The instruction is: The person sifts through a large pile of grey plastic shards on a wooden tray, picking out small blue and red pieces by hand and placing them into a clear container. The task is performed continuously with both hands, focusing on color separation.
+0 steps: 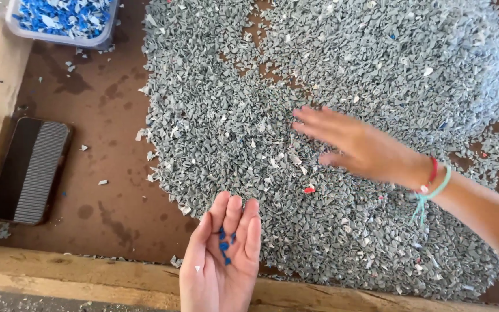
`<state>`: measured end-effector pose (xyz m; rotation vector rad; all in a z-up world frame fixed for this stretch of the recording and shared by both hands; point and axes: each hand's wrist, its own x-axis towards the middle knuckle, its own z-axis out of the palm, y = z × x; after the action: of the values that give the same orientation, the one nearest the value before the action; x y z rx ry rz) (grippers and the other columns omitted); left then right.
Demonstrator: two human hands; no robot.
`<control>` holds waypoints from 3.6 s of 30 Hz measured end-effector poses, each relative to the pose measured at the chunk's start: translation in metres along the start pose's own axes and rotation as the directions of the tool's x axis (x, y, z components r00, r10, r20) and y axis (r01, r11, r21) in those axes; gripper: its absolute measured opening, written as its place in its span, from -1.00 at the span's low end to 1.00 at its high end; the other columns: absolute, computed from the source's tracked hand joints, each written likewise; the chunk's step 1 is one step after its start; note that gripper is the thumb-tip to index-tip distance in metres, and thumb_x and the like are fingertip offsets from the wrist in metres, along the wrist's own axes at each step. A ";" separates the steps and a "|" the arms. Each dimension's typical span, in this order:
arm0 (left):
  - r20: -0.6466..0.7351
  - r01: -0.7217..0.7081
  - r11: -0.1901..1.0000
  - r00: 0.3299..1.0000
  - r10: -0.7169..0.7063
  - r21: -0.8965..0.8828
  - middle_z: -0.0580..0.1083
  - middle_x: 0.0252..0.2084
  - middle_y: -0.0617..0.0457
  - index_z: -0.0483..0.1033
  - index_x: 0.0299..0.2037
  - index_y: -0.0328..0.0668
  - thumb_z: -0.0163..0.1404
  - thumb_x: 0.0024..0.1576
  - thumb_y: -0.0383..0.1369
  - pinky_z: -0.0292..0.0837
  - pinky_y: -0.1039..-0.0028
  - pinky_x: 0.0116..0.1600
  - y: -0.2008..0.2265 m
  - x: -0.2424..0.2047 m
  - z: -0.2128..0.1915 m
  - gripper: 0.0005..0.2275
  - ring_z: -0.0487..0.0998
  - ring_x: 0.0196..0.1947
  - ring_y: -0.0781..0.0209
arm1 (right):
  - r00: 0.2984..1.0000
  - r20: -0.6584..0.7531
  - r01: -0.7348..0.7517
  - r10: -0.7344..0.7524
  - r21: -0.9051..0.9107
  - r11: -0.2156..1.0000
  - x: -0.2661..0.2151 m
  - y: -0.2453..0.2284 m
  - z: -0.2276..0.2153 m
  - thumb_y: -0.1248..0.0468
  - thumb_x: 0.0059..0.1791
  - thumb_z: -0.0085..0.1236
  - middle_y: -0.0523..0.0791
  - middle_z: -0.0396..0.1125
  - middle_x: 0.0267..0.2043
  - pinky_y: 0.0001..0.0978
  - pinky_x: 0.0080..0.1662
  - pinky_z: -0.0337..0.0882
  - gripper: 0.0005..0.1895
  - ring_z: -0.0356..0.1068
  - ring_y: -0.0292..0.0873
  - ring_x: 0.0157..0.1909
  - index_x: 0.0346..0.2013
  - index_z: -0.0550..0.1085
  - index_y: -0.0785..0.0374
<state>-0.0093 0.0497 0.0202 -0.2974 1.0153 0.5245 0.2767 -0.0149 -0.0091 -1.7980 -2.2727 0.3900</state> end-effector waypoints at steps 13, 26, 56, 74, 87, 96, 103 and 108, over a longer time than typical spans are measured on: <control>0.054 -0.056 0.995 0.997 0.060 -0.077 0.45 0.21 -0.06 0.40 0.31 -0.19 -0.36 0.40 -0.20 0.30 0.19 0.43 0.000 -0.003 0.000 -0.59 0.41 0.44 -0.16 | 0.946 -0.317 -0.067 -0.060 -0.377 0.924 0.065 0.060 -0.008 0.33 -0.02 0.30 -0.06 0.44 -0.17 -0.33 -0.08 0.42 -0.87 0.33 -0.07 -0.07 -0.20 0.57 0.27; 0.219 -0.103 0.982 0.966 0.136 -0.156 0.50 0.13 0.00 0.46 0.25 -0.14 -0.28 0.39 -0.22 0.36 0.24 0.38 -0.005 0.003 -0.017 -0.65 0.45 0.40 -0.07 | 0.942 -0.319 -0.189 0.107 -0.237 0.953 0.055 0.071 -0.006 0.26 0.08 0.16 -0.09 0.43 -0.19 -0.31 0.01 0.26 -0.86 0.27 -0.13 -0.10 -0.14 0.54 0.26; 0.421 -0.149 0.967 0.879 0.226 -0.208 0.52 0.03 -0.14 0.46 0.18 -0.31 -0.22 0.37 -0.30 0.43 0.15 0.33 -0.006 0.010 -0.028 -0.68 0.47 0.30 -0.17 | 0.993 -0.091 0.007 -0.069 -0.556 0.831 0.055 0.074 -0.019 0.48 -0.05 0.22 -0.12 0.47 -0.20 -0.48 -0.09 0.56 -0.84 0.38 -0.20 -0.09 -0.22 0.58 0.22; 0.389 0.071 0.996 0.917 -0.085 0.050 0.56 -0.03 -0.24 0.48 0.14 -0.40 -0.27 0.40 -0.33 0.54 0.26 0.16 -0.041 -0.008 -0.010 -0.68 0.58 0.12 -0.15 | 0.987 -0.078 -0.154 0.139 -0.233 0.960 -0.036 -0.035 -0.047 0.07 0.18 -0.28 -0.20 0.22 -0.42 -0.42 -0.19 0.25 -0.64 0.16 -0.24 -0.29 -0.42 0.35 0.09; 0.483 0.149 0.972 0.847 -0.221 0.182 0.42 0.35 -0.32 0.38 0.29 -0.50 -0.21 0.31 -0.31 0.47 0.43 0.20 -0.078 0.005 -0.013 -0.56 0.48 0.24 0.04 | 0.917 -0.188 0.336 -0.353 -0.113 0.935 -0.046 -0.136 -0.048 0.34 0.07 -0.08 -0.06 0.33 -0.04 -0.17 -0.02 0.40 -0.75 0.33 -0.01 -0.02 0.01 0.43 0.29; 0.329 0.103 0.994 0.938 -0.112 0.043 0.48 0.21 -0.35 0.38 0.35 -0.50 -0.27 0.34 -0.34 0.48 0.31 0.24 -0.036 -0.015 0.003 -0.55 0.52 0.16 -0.09 | 0.949 -0.310 -0.036 0.052 0.056 0.998 0.018 -0.044 -0.052 0.30 0.08 0.05 -0.19 0.22 -0.54 -0.49 -0.43 0.08 -0.81 0.12 -0.28 -0.51 -0.43 0.48 0.25; 0.136 0.030 0.993 0.991 -0.015 -0.112 0.45 0.23 -0.23 0.38 0.32 -0.38 -0.36 0.38 -0.30 0.30 0.22 0.41 -0.005 -0.029 0.017 -0.58 0.43 0.33 -0.13 | 0.968 -0.250 -0.084 -0.028 -0.425 0.901 0.059 0.061 -0.027 0.37 0.01 0.23 -0.01 0.38 -0.12 -0.22 0.07 0.38 -0.86 0.30 -0.02 -0.03 -0.15 0.54 0.34; 0.180 0.106 0.992 0.979 -0.091 -0.075 0.45 0.18 -0.29 0.39 0.30 -0.45 -0.34 0.38 -0.30 0.35 0.18 0.36 -0.006 -0.018 0.008 -0.57 0.45 0.29 -0.21 | 0.971 -0.238 -0.132 0.004 -0.522 0.843 0.075 0.073 -0.020 0.30 0.02 0.25 -0.04 0.38 -0.15 -0.35 -0.01 0.45 -0.90 0.30 -0.07 -0.03 -0.22 0.56 0.27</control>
<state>-0.0076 0.0432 0.0402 -0.3682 0.8035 0.4955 0.3331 0.0750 -0.0142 -2.0367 -2.2967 -0.4816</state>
